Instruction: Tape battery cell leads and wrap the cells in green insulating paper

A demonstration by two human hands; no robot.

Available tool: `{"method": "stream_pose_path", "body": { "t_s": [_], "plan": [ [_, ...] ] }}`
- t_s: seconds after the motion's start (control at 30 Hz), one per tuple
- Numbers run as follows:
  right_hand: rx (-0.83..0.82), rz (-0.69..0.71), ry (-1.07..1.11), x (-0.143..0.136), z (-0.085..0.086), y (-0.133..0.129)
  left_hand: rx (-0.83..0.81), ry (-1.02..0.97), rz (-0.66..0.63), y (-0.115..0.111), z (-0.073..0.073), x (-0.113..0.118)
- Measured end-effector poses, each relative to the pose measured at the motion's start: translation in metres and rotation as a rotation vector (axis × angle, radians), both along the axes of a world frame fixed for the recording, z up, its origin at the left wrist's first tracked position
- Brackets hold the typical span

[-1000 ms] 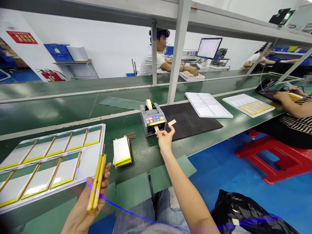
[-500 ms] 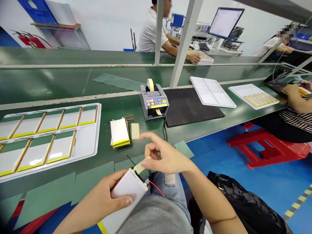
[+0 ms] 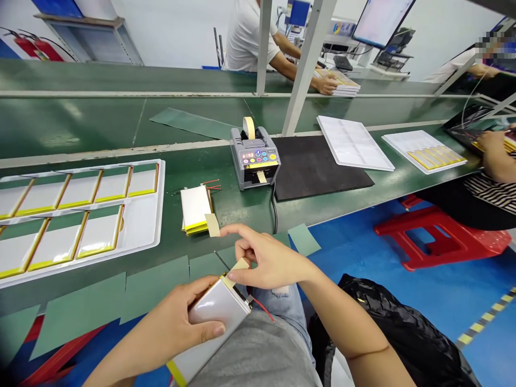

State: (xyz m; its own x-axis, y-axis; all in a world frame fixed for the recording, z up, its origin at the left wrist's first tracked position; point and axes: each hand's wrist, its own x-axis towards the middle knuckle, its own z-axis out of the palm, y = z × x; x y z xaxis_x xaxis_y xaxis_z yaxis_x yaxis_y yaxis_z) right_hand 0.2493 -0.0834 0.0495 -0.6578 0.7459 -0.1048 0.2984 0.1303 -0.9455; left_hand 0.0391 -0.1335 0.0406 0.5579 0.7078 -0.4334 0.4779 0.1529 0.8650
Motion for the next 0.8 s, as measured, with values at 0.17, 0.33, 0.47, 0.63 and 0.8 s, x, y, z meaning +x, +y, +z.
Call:
{"method": "stream_pose_path", "body": {
  "t_s": [0.17, 0.33, 0.47, 0.63, 0.8],
  "plan": [
    [0.012, -0.031, -0.050, -0.001, 0.003, -0.002, 0.012, 0.011, 0.026, 0.000, 0.001, 0.002],
    [0.125, -0.070, -0.194, -0.006, 0.001, -0.006, 0.020, 0.051, 0.075, -0.002, 0.000, 0.004],
    [0.232, -0.089, -0.314, -0.006, -0.004, -0.008, -0.016, 0.069, 0.108, -0.003, 0.002, 0.005],
    [0.294, -0.125, -0.239, 0.003, -0.008, -0.012, -0.008, 0.140, 0.131, -0.002, 0.003, 0.003],
    [0.516, -0.406, 0.102, -0.006, -0.006, -0.027, 0.148, 0.260, 0.222, -0.007, -0.007, 0.001]
  ]
}}
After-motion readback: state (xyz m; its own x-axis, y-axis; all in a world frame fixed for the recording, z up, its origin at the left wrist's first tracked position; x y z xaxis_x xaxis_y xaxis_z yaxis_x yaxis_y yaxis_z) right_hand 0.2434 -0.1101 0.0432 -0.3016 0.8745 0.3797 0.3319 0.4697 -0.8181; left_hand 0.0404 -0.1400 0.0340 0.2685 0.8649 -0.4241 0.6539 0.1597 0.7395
